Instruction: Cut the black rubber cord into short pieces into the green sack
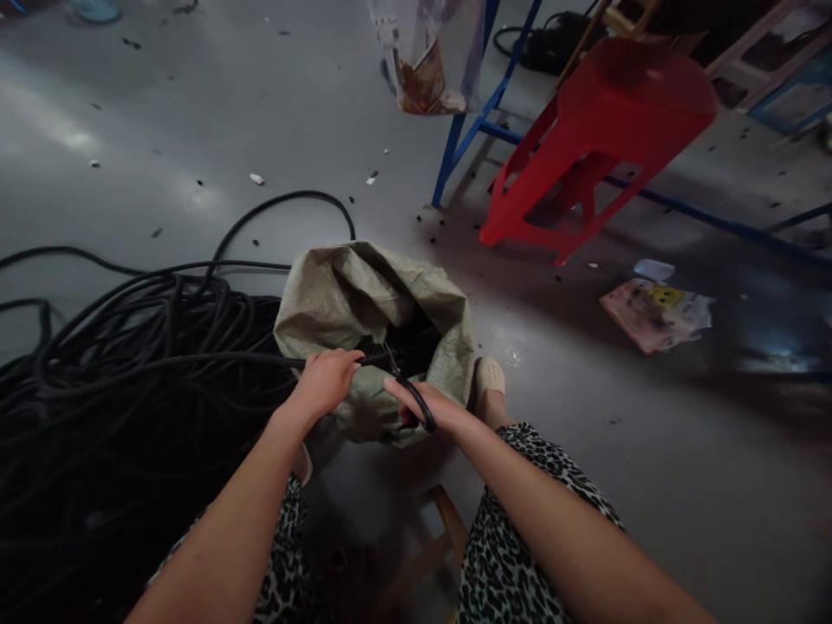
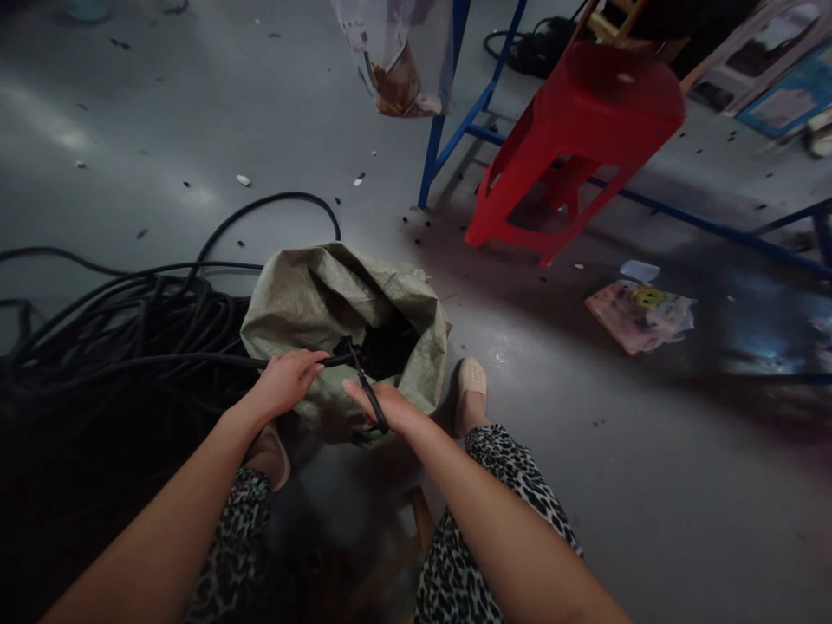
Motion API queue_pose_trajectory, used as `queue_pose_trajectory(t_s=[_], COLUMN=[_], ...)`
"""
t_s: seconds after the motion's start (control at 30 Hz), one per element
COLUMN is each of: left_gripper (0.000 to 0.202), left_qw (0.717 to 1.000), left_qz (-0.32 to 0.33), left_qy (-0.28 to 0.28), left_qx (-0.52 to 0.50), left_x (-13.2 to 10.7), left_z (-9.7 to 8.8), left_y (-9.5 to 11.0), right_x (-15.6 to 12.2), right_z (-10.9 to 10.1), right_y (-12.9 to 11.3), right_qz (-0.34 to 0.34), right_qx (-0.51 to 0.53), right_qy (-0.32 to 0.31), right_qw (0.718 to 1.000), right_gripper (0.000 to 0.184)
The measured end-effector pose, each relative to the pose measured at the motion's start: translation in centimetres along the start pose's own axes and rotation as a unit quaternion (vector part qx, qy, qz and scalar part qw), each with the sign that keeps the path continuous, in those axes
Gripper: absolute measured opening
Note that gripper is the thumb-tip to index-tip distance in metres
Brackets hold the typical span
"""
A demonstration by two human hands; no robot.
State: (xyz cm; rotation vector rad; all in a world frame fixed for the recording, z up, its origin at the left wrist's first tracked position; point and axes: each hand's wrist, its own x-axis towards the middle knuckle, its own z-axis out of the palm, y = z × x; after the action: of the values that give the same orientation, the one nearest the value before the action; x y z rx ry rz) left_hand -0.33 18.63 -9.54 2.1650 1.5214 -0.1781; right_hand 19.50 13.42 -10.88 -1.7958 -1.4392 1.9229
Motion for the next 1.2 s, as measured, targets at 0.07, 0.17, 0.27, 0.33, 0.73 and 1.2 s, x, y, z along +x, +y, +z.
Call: queue_pose_trajectory(t_s=[0.07,0.17,0.27,0.33,0.73,1.2], left_gripper=[0.036,0.036,0.036,0.037,0.035,0.035], left_qw=[1.000,1.000,1.000,1.000,1.000,1.000], left_qz=[0.000,0.002,0.004,0.008,0.018,0.007], left_qy=[0.000,-0.001,0.000,0.000,-0.011,0.005], left_qx=[-0.002,-0.007,-0.011,-0.013,-0.008,0.011], left_x=[0.0,0.0,-0.1,-0.1,-0.1,0.0], left_z=[0.0,0.1,0.2,0.2,0.3,0.4], left_y=[-0.1,-0.2,-0.2,-0.3,-0.2,0.2], right_x=[0.0,0.2,0.3,0.3,0.6,1.2], right_z=[0.1,0.2,0.3,0.3,0.2,1.2], right_y=[0.0,0.1,0.3,0.4,0.8,1.8], right_qz=[0.006,0.013,0.009,0.006,0.011,0.077], right_qx=[-0.003,0.002,0.011,0.008,-0.006,0.082], right_qy=[0.002,0.010,0.009,0.002,0.000,0.006], right_qw=[1.000,1.000,1.000,1.000,1.000,0.994], right_gripper=[0.061,0.060,0.060,0.062,0.066,0.066])
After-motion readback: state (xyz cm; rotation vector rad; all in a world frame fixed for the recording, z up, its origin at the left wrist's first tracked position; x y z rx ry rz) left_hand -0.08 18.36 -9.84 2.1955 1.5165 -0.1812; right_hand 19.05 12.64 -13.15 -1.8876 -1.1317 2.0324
